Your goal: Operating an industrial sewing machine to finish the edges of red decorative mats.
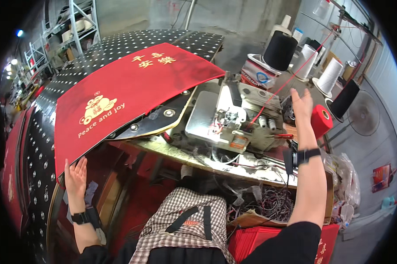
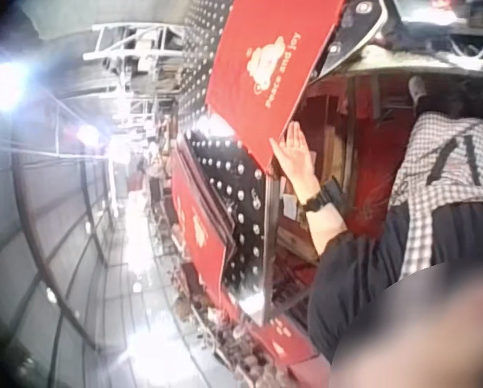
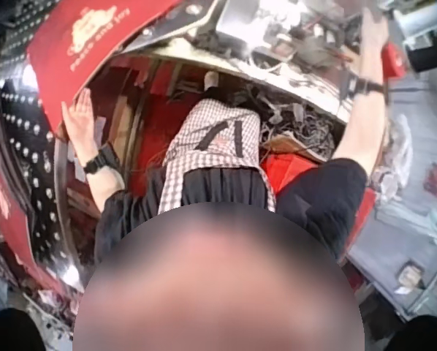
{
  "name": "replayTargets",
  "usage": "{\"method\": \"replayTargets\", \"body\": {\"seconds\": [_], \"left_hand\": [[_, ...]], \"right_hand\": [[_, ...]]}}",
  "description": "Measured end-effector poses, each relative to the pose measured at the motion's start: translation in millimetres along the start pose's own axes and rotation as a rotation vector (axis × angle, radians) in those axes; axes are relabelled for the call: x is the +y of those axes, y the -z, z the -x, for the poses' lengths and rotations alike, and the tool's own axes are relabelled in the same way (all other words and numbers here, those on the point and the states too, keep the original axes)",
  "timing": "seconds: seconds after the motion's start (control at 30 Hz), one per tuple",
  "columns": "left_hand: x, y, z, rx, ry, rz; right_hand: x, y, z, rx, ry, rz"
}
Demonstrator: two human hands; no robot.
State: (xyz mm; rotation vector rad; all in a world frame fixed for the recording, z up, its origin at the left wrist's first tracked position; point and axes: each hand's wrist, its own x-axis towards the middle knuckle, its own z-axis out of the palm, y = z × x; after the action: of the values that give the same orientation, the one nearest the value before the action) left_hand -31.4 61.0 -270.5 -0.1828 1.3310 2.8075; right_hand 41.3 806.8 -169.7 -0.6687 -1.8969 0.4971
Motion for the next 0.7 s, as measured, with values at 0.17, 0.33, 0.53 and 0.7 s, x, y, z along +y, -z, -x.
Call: {"method": "replayTargets", "body": {"seconds": [0.17,0.33,0.53,0.7], "left_hand": [[14,49,-17,0.291,-0.312,-0.125],[18,-37,52,0.26,-0.619,-0.63],[-11,-33,183,-0.185,-0.94,-0.798],[3,13,191,0.131,-0.543,-0.591]], "right_hand": [[-138,32,144,-0.175,0.345,-0.319],[-230,40,280,-0.882,0.124,-0.767],[-288,-25,344,-0.997,-0.581,-1.395],[-256,-26,354,-0.985,-0.623,-1.49]]}}
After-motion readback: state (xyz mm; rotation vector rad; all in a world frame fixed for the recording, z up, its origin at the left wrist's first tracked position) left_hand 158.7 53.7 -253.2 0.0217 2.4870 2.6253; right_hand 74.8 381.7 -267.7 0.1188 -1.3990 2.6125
